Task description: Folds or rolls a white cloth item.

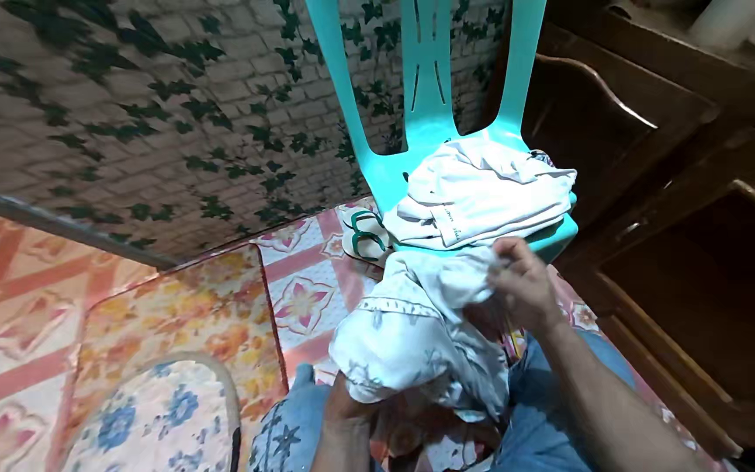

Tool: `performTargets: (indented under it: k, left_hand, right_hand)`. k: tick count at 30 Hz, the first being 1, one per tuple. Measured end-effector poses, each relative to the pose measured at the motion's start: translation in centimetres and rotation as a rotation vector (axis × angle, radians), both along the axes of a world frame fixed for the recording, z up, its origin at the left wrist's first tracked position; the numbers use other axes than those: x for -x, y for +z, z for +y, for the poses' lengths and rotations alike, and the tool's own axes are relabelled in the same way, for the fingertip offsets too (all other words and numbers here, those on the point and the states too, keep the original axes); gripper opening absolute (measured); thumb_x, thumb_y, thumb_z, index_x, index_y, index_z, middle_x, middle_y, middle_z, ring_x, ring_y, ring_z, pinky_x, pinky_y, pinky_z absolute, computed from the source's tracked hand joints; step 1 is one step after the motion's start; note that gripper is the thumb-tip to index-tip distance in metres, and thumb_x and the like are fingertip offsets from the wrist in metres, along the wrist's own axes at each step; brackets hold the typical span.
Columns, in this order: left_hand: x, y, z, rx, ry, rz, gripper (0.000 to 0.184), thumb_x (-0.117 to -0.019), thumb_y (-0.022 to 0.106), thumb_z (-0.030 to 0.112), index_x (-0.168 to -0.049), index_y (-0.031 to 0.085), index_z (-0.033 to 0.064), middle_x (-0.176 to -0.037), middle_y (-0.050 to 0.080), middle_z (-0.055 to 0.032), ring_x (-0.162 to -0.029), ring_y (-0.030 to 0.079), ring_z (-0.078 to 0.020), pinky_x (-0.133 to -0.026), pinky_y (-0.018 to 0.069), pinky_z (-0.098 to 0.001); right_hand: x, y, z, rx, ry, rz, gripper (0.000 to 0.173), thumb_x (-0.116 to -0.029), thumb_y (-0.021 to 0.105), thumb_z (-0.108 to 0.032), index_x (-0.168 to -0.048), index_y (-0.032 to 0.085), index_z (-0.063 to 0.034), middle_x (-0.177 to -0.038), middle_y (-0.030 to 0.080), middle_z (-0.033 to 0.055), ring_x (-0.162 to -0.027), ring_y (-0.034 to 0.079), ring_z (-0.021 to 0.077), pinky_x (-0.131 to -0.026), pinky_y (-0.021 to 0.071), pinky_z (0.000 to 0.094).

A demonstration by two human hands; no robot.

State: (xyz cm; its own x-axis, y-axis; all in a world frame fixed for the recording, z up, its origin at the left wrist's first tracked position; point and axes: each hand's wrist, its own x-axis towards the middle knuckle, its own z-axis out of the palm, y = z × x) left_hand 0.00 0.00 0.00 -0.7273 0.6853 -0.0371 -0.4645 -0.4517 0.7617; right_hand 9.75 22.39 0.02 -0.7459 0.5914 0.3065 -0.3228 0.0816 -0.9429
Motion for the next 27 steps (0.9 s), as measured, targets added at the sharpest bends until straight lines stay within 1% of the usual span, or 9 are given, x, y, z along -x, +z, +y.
performTargets:
  k: [3,5,8,11,13,16,20,23,27]
  left_hand:
    - [0.2,-2.0,0.6,-0.151,-0.113,0.094,0.018,-0.0835,0.079,0.030,-0.101,0.079,0.0262,-0.100,0.078,0.0072,-0.097,0.071,0.0000,-0.089,0.0574,-0.0198]
    - [0.1,-2.3,0.4,-0.196,-0.168,0.138,0.017,-0.0873,0.075,0.030,-0.104,0.079,0.0265,-0.104,0.078,0.0088,-0.100,0.070,0.0017,-0.092,0.0558,-0.0180]
    - [0.2,-2.1,0.5,-0.151,-0.177,0.183,0.017,-0.0870,0.076,0.027,-0.103,0.079,0.0278,-0.104,0.078,0.0106,-0.100,0.070,0.0031,-0.092,0.0551,-0.0172]
    - [0.8,-1.8,0.7,0.080,-0.093,0.300,0.018,-0.0825,0.080,0.021,-0.100,0.076,0.0255,-0.098,0.077,0.0133,-0.094,0.069,0.0053,-0.086,0.0563,-0.0163]
    - [1.3,-0.3,0.7,0.476,-0.106,0.533,0.021,-0.0810,0.077,0.012,-0.099,0.066,0.0091,-0.091,0.071,0.0117,-0.089,0.065,0.0089,-0.084,0.0536,-0.0133]
    - [2.7,0.8,0.9,0.779,-0.314,0.842,0.030,-0.0903,0.065,0.007,-0.113,0.063,-0.0118,-0.102,0.069,-0.0095,-0.097,0.063,-0.0040,-0.093,0.0502,-0.0265]
    - [3.0,0.1,-0.5,0.328,-0.171,0.426,0.015,-0.0919,0.067,0.021,-0.106,0.065,0.0167,-0.095,0.072,0.0134,-0.091,0.067,0.0064,-0.084,0.0556,-0.0158]
    - [2.4,-0.4,-0.2,-0.207,-0.027,-0.075,0.024,-0.0888,0.072,0.040,-0.101,0.078,0.0205,-0.098,0.078,0.0019,-0.093,0.073,-0.0062,-0.084,0.0605,-0.0260]
    - [1.6,-1.3,0.9,-0.229,0.010,-0.134,0.024,-0.0832,0.077,0.039,-0.097,0.078,0.0204,-0.094,0.078,0.0006,-0.089,0.075,-0.0078,-0.080,0.0623,-0.0266]
  right_hand:
    - [0.2,-0.2,-2.1,-0.366,0.310,-0.122,0.061,-0.0924,0.064,-0.029,-0.133,0.051,0.0155,-0.112,0.068,0.0173,-0.091,0.066,0.0088,-0.080,0.0552,0.0254]
    - [0.3,-0.2,-2.5,-0.435,0.440,-0.155,0.058,-0.0915,0.067,-0.024,-0.130,0.052,0.0166,-0.115,0.067,0.0240,-0.100,0.067,0.0140,-0.089,0.0543,0.0270]
    - [0.2,-0.4,-2.0,-0.350,0.332,-0.132,0.020,-0.0850,0.064,-0.003,-0.101,0.063,0.0103,-0.088,0.067,0.0100,-0.078,0.061,0.0031,-0.072,0.0503,0.0188]
    - [-0.1,-0.3,-0.8,-0.187,0.192,-0.029,0.006,-0.0858,0.061,0.000,-0.090,0.065,-0.0004,-0.084,0.066,-0.0072,-0.077,0.060,-0.0063,-0.072,0.0515,0.0149]
    - [-0.2,-0.2,-0.1,-0.041,0.088,0.051,0.014,-0.0856,0.061,0.001,-0.091,0.067,-0.0101,-0.085,0.068,-0.0120,-0.077,0.063,-0.0049,-0.071,0.0548,0.0168]
    - [-0.3,-0.3,0.9,0.102,-0.077,0.158,0.021,-0.0876,0.060,0.002,-0.093,0.068,-0.0159,-0.085,0.071,-0.0101,-0.072,0.065,-0.0012,-0.065,0.0559,0.0190]
    - [-0.2,0.3,1.1,0.202,-0.181,0.202,0.025,-0.0882,0.052,0.007,-0.092,0.063,-0.0145,-0.084,0.072,-0.0059,-0.068,0.068,0.0036,-0.062,0.0589,0.0212]
    - [-0.2,0.1,0.3,0.118,-0.076,0.150,0.020,-0.0876,0.058,0.004,-0.093,0.066,-0.0134,-0.086,0.072,-0.0086,-0.072,0.067,0.0012,-0.065,0.0585,0.0209]
    - [0.1,-0.7,-1.8,-0.319,0.166,-0.089,0.014,-0.0888,0.063,-0.004,-0.097,0.066,0.0070,-0.096,0.068,0.0089,-0.086,0.064,0.0064,-0.078,0.0539,0.0230]
